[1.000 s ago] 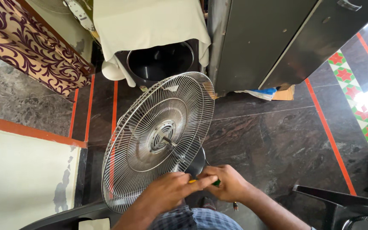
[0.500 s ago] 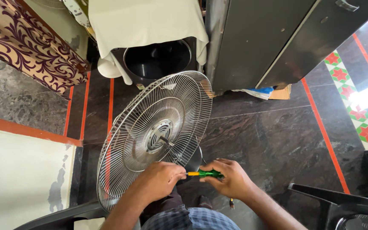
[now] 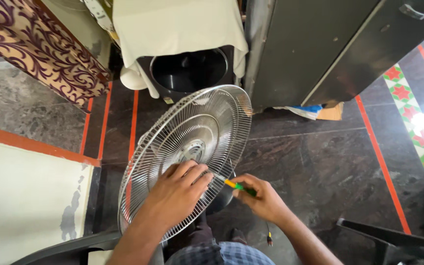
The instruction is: The person works on a standing fan lying on the floor, using a screwdriver to loosen and tighten the fastener at the center of the blade assembly while steadying the fan guard with the other hand. They briefly set the screwdriver on a nearby chair with a paper before returning to work on the fan.
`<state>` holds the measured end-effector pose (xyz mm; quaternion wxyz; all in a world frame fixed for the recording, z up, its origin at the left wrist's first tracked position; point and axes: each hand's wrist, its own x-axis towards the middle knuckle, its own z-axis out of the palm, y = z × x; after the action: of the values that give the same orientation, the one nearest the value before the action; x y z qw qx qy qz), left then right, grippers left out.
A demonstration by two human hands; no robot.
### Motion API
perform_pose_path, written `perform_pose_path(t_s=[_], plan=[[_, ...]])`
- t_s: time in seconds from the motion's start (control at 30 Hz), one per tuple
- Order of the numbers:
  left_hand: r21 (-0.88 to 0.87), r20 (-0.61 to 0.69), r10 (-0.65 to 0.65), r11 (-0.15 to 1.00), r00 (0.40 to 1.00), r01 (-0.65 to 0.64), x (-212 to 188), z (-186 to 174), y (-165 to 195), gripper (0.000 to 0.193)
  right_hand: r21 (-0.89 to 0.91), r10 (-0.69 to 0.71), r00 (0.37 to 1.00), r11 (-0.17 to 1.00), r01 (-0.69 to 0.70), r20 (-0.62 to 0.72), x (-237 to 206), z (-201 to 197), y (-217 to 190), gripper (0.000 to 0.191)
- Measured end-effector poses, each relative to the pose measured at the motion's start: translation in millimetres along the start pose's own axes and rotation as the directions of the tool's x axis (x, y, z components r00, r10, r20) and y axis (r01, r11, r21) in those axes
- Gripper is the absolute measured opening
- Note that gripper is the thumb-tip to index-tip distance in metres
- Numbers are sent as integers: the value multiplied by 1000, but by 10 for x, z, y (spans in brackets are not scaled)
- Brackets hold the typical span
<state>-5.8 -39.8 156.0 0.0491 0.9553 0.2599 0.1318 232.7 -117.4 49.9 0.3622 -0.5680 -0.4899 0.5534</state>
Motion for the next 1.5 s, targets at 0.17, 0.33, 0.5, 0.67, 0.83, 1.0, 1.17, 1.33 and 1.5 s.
perform_pose_path(t_s=[0.17, 0.33, 0.5, 0.67, 0.83, 1.0, 1.17, 1.33, 1.5], plan=[[227, -155, 57, 974, 986, -21, -23, -551, -127, 31, -114, 69, 986, 990, -87, -154, 328, 29, 204, 29], [274, -288, -86, 947, 954, 168, 12, -906, -320, 55, -343, -174, 961, 935, 92, -215, 600, 106, 246, 34], [-378, 20, -586, 746, 810, 548, -13, -870, -538, 78, -315, -97, 973, 949, 27, -209, 693, 131, 449, 33], [-638, 353, -634, 375, 688, 672, -140, -692, -619, 94, 75, 17, 994, 997, -9, -112, 885, 141, 641, 33], [-824, 325, -557, 230, 765, 517, -199, -601, -710, 98, 250, 390, 914, 879, -405, 110, 936, -14, 503, 37], [-865, 295, -493, 225, 818, 448, -224, -559, -785, 100, 61, 305, 949, 949, -310, 79, 975, -24, 343, 36], [-904, 247, -464, 206, 851, 374, -265, -548, -828, 100, -398, -63, 992, 917, 15, -107, 1012, 169, 272, 25], [-927, 240, -430, 164, 871, 336, -276, -556, -883, 101, -737, -229, 967, 673, 72, -115, 923, 245, 99, 24], [-928, 217, -426, 190, 879, 321, -250, -532, -891, 100, -835, -273, 961, 536, 123, -33, 949, 180, 17, 34]])
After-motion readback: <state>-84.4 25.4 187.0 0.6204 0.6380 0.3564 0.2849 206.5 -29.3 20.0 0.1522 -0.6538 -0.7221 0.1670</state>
